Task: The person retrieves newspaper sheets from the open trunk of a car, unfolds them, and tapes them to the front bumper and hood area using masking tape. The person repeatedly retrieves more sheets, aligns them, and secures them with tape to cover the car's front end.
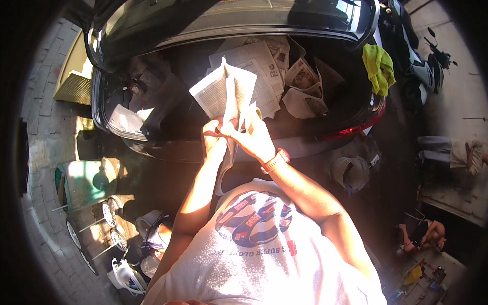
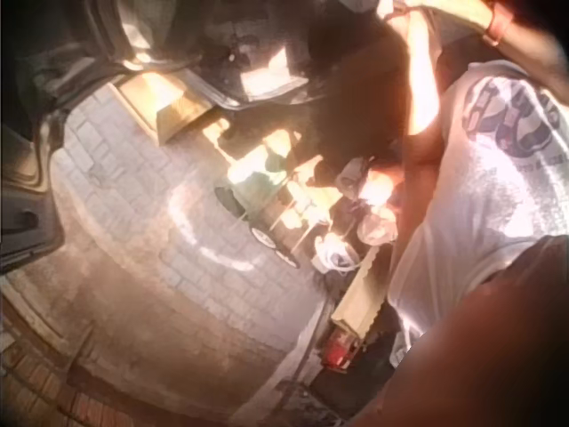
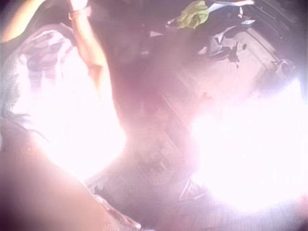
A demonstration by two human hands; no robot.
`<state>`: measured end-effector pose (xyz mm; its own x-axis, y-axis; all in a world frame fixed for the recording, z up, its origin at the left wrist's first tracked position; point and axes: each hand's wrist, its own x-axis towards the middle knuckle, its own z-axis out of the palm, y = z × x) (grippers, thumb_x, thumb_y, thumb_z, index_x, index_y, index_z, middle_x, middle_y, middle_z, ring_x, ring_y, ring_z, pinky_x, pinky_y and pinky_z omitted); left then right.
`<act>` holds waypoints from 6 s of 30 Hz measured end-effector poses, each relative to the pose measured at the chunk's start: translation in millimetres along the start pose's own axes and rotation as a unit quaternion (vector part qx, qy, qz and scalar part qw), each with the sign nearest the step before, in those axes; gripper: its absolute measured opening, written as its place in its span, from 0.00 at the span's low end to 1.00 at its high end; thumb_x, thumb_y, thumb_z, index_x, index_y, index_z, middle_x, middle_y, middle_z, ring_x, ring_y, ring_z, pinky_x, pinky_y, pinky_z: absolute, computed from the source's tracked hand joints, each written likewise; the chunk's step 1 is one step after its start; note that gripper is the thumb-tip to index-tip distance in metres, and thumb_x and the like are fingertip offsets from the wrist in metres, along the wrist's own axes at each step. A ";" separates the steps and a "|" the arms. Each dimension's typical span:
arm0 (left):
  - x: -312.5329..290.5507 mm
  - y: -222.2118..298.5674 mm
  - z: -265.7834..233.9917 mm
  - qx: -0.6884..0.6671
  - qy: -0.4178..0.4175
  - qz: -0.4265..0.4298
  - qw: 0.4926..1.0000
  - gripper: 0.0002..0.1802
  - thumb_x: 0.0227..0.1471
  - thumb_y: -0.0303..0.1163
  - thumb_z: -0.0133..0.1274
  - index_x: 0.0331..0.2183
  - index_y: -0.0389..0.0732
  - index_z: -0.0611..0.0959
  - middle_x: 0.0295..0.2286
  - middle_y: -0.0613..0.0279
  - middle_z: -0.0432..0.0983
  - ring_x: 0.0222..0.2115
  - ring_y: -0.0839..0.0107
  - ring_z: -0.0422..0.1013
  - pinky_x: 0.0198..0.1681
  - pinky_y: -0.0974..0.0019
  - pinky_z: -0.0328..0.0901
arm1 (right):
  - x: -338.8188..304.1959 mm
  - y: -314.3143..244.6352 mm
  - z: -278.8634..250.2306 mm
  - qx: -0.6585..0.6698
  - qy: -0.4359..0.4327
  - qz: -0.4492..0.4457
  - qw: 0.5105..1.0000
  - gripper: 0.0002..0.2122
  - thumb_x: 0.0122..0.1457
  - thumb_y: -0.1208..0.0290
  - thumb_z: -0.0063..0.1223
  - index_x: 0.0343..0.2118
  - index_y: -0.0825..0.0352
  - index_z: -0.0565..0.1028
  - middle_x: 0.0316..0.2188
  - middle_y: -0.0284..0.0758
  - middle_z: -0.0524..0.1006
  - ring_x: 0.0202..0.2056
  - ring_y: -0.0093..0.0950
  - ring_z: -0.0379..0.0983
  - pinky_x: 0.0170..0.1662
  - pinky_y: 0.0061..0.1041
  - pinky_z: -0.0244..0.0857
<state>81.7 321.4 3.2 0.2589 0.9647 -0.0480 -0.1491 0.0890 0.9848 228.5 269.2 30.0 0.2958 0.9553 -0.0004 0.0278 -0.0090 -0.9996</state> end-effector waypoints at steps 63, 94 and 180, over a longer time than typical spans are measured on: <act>47.1 -145.5 -22.7 0.428 -0.546 -0.093 0.714 0.34 0.72 0.42 0.50 0.72 0.38 0.69 0.69 0.45 0.66 0.69 0.49 0.64 0.74 0.46 0.59 | -363.3 3.3 -65.9 -0.042 0.836 0.294 0.461 0.19 0.71 0.67 0.50 0.59 0.69 0.79 0.49 0.50 0.83 0.47 0.42 0.83 0.49 0.40 0.77; 228.9 81.7 198.7 0.058 -0.576 0.351 0.736 0.08 0.67 0.31 0.62 0.39 0.35 0.84 0.31 0.50 0.84 0.31 0.51 0.80 0.38 0.52 0.72 | -135.3 28.9 11.8 0.274 0.825 -0.037 0.494 0.13 0.72 0.56 0.60 0.46 0.63 0.80 0.37 0.32 0.83 0.31 0.25 0.78 0.29 0.29 0.66; -806.4 9.2 1069.0 -0.055 -0.998 -0.037 -0.001 0.16 0.68 0.32 0.65 0.53 0.36 0.84 0.46 0.62 0.84 0.46 0.75 0.77 0.55 0.67 0.72 | -352.0 -145.7 -430.7 0.079 0.873 0.206 -0.435 0.14 0.68 0.66 0.68 0.46 0.74 0.84 0.38 0.34 0.87 0.39 0.20 0.78 0.45 0.25 0.72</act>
<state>891.8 -720.6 229.4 -0.2725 -0.9493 0.1565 -0.0478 0.1758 0.9833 531.5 -193.1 188.3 -0.9378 -0.3466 0.0178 -0.1579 0.3806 -0.9111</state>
